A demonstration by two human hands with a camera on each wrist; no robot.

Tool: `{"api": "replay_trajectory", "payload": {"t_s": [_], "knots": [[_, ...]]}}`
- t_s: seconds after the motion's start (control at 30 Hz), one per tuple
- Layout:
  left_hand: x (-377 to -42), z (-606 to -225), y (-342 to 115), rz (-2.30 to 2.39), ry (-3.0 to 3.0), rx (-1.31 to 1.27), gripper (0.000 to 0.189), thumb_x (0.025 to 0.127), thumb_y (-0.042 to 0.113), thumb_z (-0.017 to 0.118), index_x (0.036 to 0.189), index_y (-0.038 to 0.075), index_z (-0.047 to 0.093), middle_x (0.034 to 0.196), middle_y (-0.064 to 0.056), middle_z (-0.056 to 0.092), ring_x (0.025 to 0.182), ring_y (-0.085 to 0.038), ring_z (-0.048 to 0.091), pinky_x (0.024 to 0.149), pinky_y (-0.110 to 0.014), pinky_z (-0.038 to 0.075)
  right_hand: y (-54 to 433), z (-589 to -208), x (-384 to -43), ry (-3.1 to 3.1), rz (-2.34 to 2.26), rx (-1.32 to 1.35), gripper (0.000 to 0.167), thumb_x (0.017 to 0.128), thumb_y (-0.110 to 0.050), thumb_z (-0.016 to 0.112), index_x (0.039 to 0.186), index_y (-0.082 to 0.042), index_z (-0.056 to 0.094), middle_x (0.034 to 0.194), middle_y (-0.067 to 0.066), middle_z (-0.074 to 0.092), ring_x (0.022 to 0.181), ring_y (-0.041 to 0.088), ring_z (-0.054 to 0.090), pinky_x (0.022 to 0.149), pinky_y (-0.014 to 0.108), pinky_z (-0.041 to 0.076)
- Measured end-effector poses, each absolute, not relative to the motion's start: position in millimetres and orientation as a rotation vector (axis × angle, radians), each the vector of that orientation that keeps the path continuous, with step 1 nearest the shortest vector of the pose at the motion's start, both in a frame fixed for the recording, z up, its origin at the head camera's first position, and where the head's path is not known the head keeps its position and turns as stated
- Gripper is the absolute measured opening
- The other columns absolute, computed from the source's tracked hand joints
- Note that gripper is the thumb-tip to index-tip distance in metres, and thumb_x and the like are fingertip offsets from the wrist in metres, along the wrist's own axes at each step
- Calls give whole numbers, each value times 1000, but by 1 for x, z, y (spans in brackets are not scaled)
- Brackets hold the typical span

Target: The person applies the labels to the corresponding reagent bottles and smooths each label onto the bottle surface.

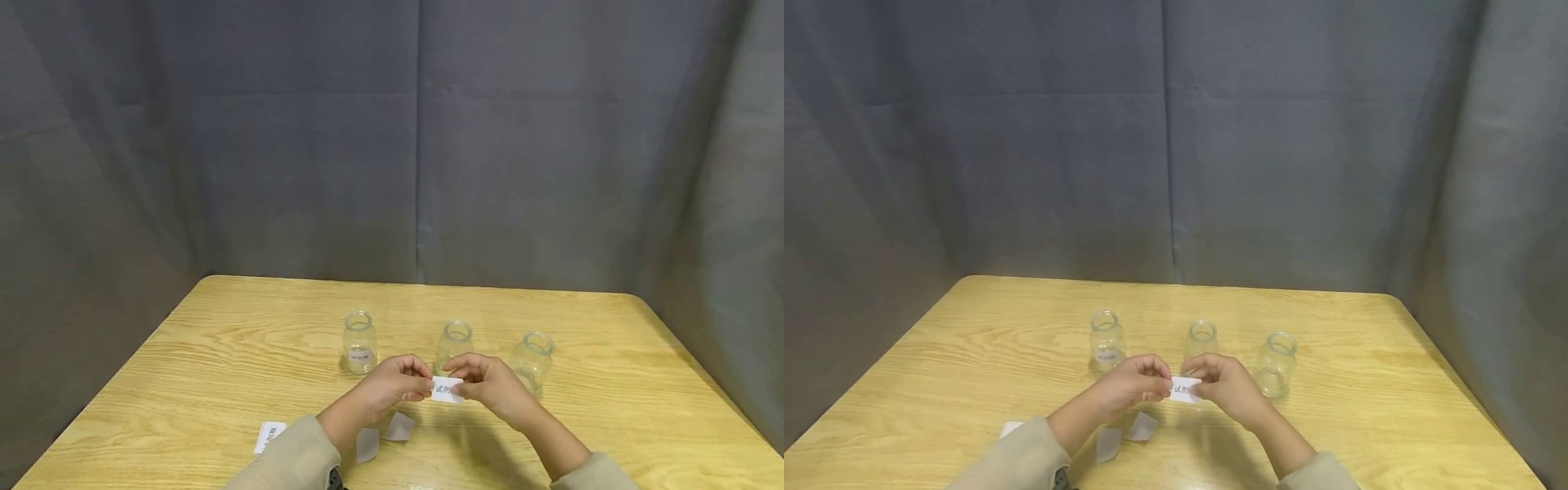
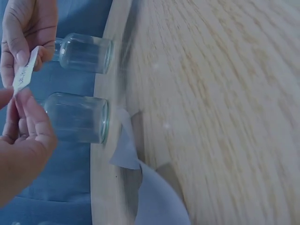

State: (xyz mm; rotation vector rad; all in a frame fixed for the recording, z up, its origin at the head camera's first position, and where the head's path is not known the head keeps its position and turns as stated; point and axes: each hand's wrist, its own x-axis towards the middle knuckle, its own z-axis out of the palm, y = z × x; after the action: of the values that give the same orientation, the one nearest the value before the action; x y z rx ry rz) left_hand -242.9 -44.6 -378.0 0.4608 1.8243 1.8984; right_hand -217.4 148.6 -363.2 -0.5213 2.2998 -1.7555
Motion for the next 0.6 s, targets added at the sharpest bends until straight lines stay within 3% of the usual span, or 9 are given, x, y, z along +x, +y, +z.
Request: {"api": "replay_trajectory", "payload": {"t_s": [0.2, 0.6], "knots": [[-244, -380, -39, 1893, 1832, 406, 20, 78, 1, 57, 95, -5, 50, 80, -4, 53, 71, -14, 51, 68, -27, 44, 149, -368, -216, 2264, -1788, -512, 28, 79, -2, 58, 104, 8, 51, 85, 9, 58, 78, 20, 54, 70, 31, 45], [-250, -387, -25, 1910, 1853, 404, 13, 77, 0, 59, 88, -4, 53, 78, -3, 50, 71, -14, 48, 68, -27, 43, 158, -379, -218, 2342, -1828, -407, 28, 76, -12, 63, 94, 7, 53, 79, 6, 53, 72, 17, 47, 65, 27, 43]]}}
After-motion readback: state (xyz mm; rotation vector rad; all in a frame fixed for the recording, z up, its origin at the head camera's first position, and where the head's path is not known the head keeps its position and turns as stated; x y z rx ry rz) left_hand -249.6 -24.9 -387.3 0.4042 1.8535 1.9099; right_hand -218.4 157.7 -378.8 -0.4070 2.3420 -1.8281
